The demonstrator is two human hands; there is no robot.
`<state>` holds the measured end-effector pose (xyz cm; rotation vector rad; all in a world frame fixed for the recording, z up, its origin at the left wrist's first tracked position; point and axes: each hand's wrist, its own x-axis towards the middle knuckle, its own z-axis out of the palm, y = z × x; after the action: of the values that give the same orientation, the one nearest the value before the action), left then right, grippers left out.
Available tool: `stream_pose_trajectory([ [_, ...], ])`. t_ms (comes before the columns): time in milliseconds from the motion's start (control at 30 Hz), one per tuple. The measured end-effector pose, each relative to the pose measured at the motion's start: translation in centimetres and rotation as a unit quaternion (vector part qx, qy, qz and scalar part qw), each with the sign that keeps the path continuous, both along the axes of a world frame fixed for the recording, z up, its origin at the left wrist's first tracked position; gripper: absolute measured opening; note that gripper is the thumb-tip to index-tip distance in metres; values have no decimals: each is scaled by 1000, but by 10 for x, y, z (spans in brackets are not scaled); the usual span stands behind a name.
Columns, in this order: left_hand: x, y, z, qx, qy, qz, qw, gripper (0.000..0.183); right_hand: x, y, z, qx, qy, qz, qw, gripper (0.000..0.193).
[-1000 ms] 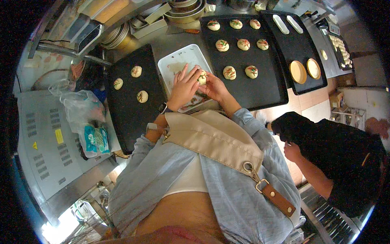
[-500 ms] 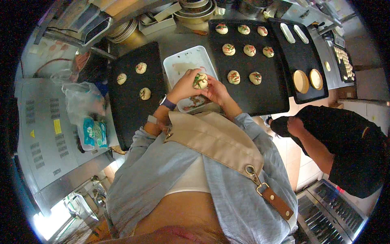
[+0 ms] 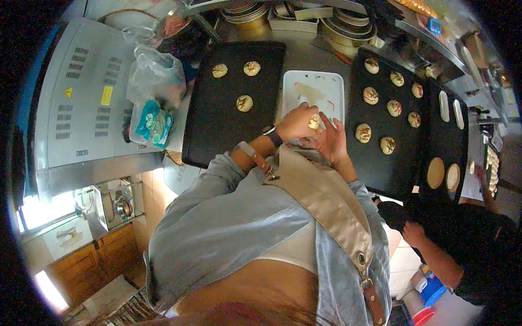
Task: The person assembles small round food items by placing a colorful vegetable mixture onto dough balls and arranging them on a black tray. The person repeatedly picks up dough, adds filling, and places the items in rows on the tray.
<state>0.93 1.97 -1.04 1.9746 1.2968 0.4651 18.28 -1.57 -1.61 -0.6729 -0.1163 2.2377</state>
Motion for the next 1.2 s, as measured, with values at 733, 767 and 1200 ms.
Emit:
stream_pose_trajectory([
  [733, -326, 4, -90, -36, 198, 560, 804, 55, 40, -7, -23, -73, -121, -26, 990, 60],
  [767, -318, 8, -87, -35, 211, 549, 808, 55, 45, -9, -24, -80, -123, -42, 988, 59],
  [1200, -296, 0, -98, -77, 226, 523, 818, 107, 37, -1, -25, -15, -243, 28, 969, 55],
])
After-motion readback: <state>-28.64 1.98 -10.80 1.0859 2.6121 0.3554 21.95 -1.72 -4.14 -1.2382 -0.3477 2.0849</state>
